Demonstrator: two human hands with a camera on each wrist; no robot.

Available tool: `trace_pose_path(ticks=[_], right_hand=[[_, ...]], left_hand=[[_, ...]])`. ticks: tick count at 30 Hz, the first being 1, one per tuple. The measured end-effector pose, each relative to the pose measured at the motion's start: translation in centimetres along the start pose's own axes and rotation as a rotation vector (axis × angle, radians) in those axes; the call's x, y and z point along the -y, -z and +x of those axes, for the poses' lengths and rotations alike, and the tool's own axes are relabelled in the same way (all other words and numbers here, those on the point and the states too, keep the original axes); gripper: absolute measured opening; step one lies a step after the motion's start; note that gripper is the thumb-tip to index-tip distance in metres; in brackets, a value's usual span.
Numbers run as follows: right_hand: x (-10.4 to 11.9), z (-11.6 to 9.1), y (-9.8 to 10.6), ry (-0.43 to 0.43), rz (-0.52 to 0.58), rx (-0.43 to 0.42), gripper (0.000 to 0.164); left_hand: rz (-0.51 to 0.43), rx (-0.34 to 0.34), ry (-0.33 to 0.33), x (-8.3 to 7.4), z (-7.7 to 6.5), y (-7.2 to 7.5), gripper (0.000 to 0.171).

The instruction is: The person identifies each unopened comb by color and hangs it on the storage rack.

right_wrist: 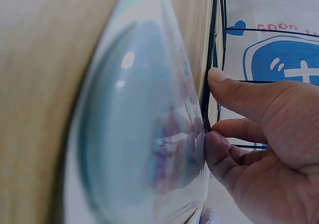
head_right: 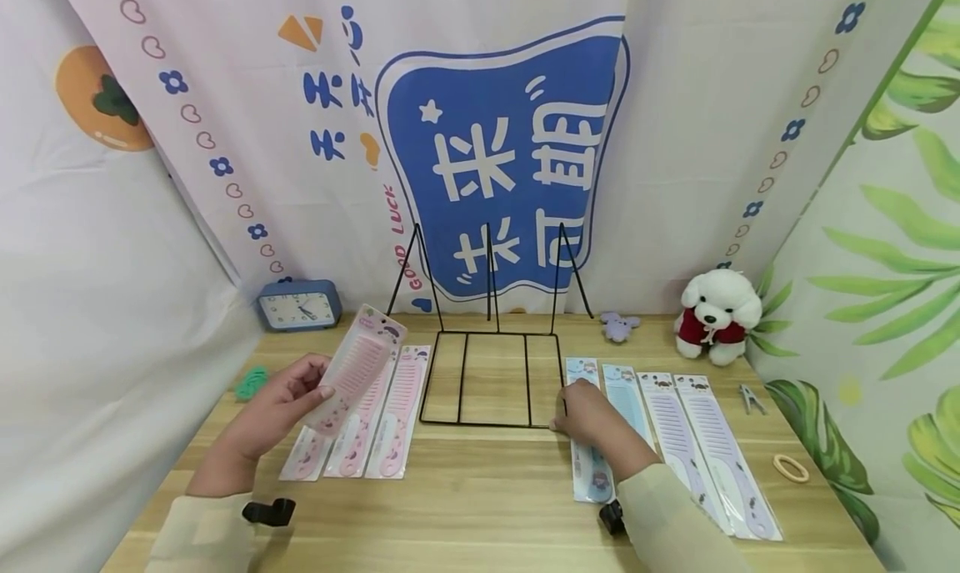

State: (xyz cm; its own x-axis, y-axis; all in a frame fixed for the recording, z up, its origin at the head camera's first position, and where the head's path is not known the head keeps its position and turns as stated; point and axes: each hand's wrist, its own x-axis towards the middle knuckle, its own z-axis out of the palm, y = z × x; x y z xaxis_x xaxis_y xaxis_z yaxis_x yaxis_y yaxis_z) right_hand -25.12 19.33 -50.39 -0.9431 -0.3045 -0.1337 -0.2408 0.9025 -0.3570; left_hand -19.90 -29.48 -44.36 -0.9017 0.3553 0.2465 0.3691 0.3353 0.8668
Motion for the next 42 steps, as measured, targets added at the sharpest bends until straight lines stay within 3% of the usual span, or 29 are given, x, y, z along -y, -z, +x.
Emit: trace_pose_path(ticks=[5, 9, 13, 18, 25, 33, 42], right_hand=[[-0.1, -0.1, -0.1, 0.004, -0.004, -0.002, 0.051], [-0.2, -0.2, 0.0, 0.002, -0.005, 0.000, 0.049], [-0.2, -0.2, 0.1, 0.000, -0.007, 0.001, 0.049], [-0.2, -0.1, 0.2, -0.015, 0.006, 0.009, 0.053], [-0.2, 0.1, 0.1, -0.027, 0.013, 0.018, 0.057], [-0.3, 0.2, 0.1, -0.009, 0.006, 0.007, 0.059], [-0.1, 0.2, -0.1, -0.009, 0.003, 0.010, 0.058]], left_hand=[[0.030, -0.035, 0.087, -0.2, 0.5, -0.2, 0.024], [0.070, -0.114, 0.183, -0.5, 1.7, -1.1, 0.029], [0.073, -0.204, 0.236, -1.0, 3.9, -2.3, 0.032], [-0.001, -0.303, 0.297, -1.4, 7.4, -3.7, 0.035], [-0.108, -0.379, 0.411, -1.2, 11.1, -5.1, 0.038], [-0.142, -0.382, 0.430, -0.4, 12.7, -5.6, 0.034], [-0.047, -0.324, 0.346, 1.9, 14.7, -6.2, 0.027]])
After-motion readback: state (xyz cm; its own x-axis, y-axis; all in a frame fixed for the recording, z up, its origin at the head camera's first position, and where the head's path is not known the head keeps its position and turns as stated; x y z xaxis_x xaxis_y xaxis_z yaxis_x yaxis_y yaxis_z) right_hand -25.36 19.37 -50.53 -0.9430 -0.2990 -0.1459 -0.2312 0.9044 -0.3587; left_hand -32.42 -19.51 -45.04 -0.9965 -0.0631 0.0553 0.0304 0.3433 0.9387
